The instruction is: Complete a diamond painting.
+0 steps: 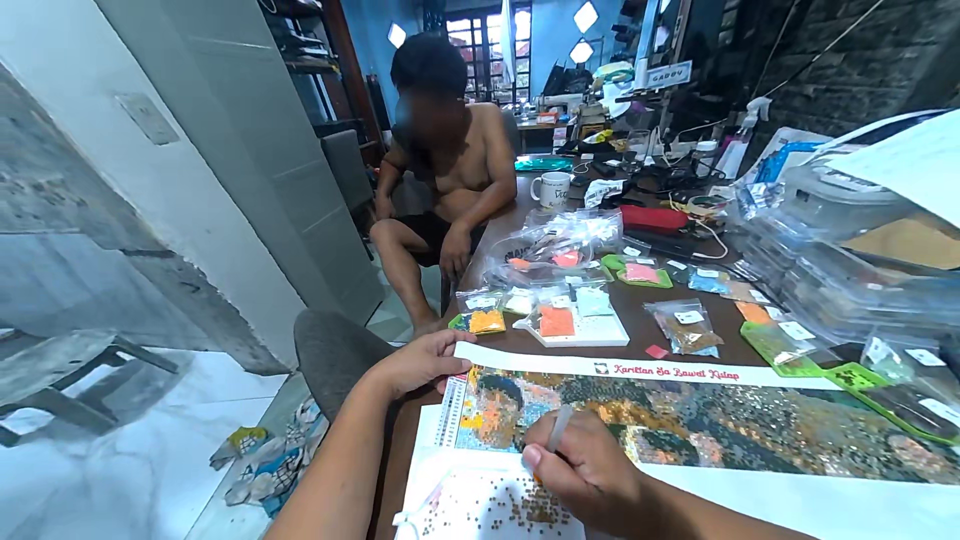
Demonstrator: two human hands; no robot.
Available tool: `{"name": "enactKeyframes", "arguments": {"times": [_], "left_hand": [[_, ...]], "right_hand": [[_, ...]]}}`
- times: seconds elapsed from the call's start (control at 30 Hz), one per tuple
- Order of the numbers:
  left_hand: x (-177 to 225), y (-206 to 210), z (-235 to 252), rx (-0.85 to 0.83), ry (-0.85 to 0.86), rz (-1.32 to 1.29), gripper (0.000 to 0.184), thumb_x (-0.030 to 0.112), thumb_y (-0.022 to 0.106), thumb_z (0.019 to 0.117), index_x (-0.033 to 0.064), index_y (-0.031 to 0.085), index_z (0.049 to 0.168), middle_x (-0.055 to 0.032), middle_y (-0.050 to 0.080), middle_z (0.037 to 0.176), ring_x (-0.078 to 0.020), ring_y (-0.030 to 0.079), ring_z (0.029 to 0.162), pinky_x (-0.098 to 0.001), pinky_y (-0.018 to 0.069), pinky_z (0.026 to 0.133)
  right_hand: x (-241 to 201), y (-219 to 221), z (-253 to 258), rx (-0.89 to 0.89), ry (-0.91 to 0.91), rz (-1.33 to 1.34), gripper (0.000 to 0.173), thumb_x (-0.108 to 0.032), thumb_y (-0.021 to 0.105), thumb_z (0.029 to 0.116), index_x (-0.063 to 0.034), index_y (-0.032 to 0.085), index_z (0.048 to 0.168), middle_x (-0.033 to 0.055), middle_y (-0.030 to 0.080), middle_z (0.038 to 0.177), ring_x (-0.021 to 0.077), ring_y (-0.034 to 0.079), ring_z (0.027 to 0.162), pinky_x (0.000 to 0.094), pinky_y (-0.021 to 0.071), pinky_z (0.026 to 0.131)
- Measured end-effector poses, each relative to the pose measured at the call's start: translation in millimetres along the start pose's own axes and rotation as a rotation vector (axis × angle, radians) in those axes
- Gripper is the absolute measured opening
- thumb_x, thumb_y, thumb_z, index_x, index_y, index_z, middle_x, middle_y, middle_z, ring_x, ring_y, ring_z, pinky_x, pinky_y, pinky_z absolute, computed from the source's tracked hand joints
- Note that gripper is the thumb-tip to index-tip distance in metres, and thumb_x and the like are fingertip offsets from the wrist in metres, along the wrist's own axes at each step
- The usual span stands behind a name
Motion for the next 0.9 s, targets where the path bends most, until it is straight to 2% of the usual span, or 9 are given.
{"name": "enactKeyframes", "arguments": {"times": [0.17, 0.9], "left_hand": [[-0.5, 0.0, 1.1, -0.007, 0.001, 0.025, 0.041, 0.001, 0.054, 0.1024, 0.0070, 0.046, 0.143, -0.0045, 0.069, 0.090, -0.0057, 0.062, 0.063, -0.0195, 0.0514, 0.058], [-1.1, -0.8, 2.2, -0.025, 0.011, 0.000, 0.038, 0.001, 0.053, 0.1024, 0.0069, 0.048, 0.140, -0.0040, 0.069, 0.092, -0.0049, 0.062, 0.062, -0.0179, 0.0505, 0.056]], "right_hand": [[-0.4, 0.0, 0.7, -0.001, 0.010, -0.011, 0.037, -0.022, 0.045, 0.1065, -0.0026, 0.060, 0.079, 0.0079, 0.057, 0.065, 0.0119, 0.056, 0.061, 0.0243, 0.0459, 0.058], [1.1, 0.8, 0.0, -0.013, 0.005, -0.003, 0.037, -0.022, 0.044, 0.1073, -0.0040, 0.057, 0.077, 0.0063, 0.054, 0.064, 0.0102, 0.053, 0.060, 0.0229, 0.0432, 0.056]]}}
Point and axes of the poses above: each hand's wrist, its own z-axis towards the middle knuckle, its own y-axis out of the palm, x = y × z, the point moved 4 cm from there along z, towards the middle knuckle
